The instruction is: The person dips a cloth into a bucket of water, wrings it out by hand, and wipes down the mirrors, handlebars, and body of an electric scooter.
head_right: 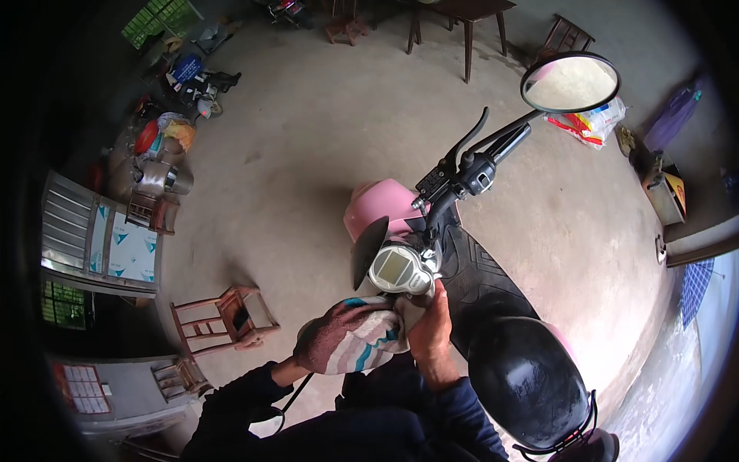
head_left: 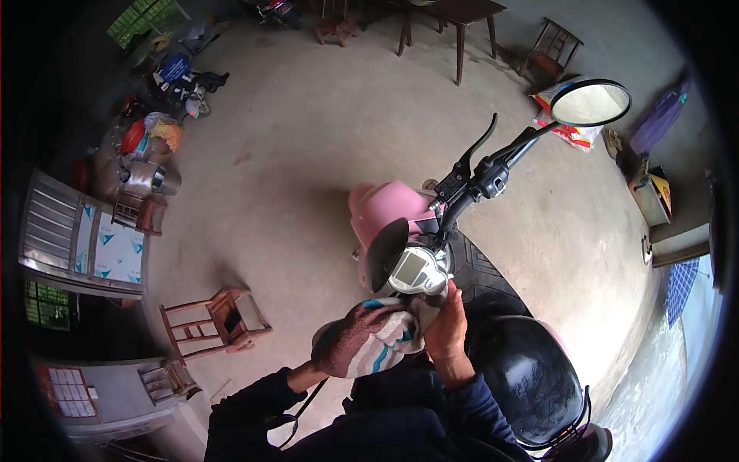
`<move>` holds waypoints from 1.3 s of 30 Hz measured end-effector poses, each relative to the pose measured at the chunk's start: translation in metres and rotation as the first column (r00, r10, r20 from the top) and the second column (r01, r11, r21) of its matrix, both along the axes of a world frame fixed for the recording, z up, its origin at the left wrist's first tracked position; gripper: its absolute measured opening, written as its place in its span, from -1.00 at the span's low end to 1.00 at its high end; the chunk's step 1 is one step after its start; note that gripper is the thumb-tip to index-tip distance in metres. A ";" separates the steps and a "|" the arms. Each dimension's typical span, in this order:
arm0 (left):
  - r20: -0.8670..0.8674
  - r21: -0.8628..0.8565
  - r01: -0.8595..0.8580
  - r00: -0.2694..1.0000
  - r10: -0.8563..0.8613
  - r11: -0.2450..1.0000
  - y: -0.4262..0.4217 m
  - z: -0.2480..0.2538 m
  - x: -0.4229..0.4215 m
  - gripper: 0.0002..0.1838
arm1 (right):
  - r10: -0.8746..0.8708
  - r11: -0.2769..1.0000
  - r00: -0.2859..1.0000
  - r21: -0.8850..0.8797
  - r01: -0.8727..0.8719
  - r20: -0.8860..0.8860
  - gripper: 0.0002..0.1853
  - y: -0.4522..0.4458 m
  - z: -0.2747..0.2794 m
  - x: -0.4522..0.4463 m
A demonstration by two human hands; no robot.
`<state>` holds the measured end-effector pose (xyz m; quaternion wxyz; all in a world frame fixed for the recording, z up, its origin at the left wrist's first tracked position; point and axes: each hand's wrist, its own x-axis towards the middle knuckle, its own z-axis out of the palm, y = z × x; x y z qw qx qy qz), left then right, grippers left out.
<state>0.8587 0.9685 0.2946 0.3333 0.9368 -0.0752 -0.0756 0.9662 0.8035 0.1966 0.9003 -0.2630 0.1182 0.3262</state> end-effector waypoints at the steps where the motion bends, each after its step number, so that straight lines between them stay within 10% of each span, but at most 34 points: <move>1: -0.001 0.001 0.008 1.000 -0.008 1.000 0.002 0.000 -0.003 -0.22 | 0.015 0.996 0.995 0.092 -0.005 -0.098 -0.45 0.001 0.000 -0.010; 10: -0.006 -0.238 -0.226 0.973 0.231 0.945 -0.002 0.004 -0.022 -0.38 | 0.312 0.876 0.904 0.456 -0.154 -0.294 -0.46 0.009 0.012 -0.003; 13: -0.156 -0.128 -0.081 0.986 0.061 0.989 0.002 0.005 -0.037 -0.42 | 0.466 0.855 0.811 0.414 -0.311 -0.354 -0.42 -0.007 0.030 -0.002; 18: 0.083 -0.001 0.031 0.996 -0.031 1.000 -0.008 0.046 -0.023 -0.35 | 0.155 0.966 0.964 0.173 -0.194 0.214 -0.28 -0.039 0.062 0.000; 20: 0.008 0.005 -0.037 0.999 0.037 0.999 -0.014 0.046 -0.019 -0.29 | 0.281 0.945 0.786 -0.303 -0.125 0.551 -0.33 -0.029 0.059 0.026; 21: -0.014 0.194 0.013 1.000 -0.011 0.981 -0.016 0.038 -0.016 -0.31 | 0.501 0.794 0.380 -0.588 0.155 0.777 -0.35 -0.026 0.051 0.042; 22: -0.045 0.374 0.065 0.998 -0.052 0.925 -0.017 0.032 -0.014 -0.32 | 0.569 0.740 0.139 -0.578 0.345 0.811 -0.36 -0.012 0.052 0.052; 24: -0.109 0.194 -0.006 0.994 0.028 0.981 -0.018 0.026 -0.014 -0.26 | 0.797 0.529 -0.082 -0.627 0.572 0.598 -0.38 0.012 0.052 0.048; 25: -0.073 0.595 0.152 0.988 -0.135 0.789 -0.019 0.021 -0.015 -0.25 | 0.840 0.481 -0.143 -0.597 0.642 0.524 -0.44 0.015 0.050 0.042; 28: -0.123 0.843 0.287 0.926 -0.357 0.454 -0.022 0.015 -0.015 -0.28 | 0.814 0.573 -0.332 -0.563 0.596 0.477 -0.46 0.001 0.027 0.024; 31: -0.148 0.899 0.355 0.797 -0.586 0.256 -0.036 0.016 -0.013 -0.43 | 0.835 0.540 -0.299 -0.586 0.604 0.462 -0.49 -0.021 0.024 0.010; 39: -0.225 0.847 0.430 0.821 -0.524 0.311 -0.043 0.027 -0.010 -0.27 | 0.755 0.532 -0.103 -0.513 0.674 0.647 -0.53 0.019 0.048 0.055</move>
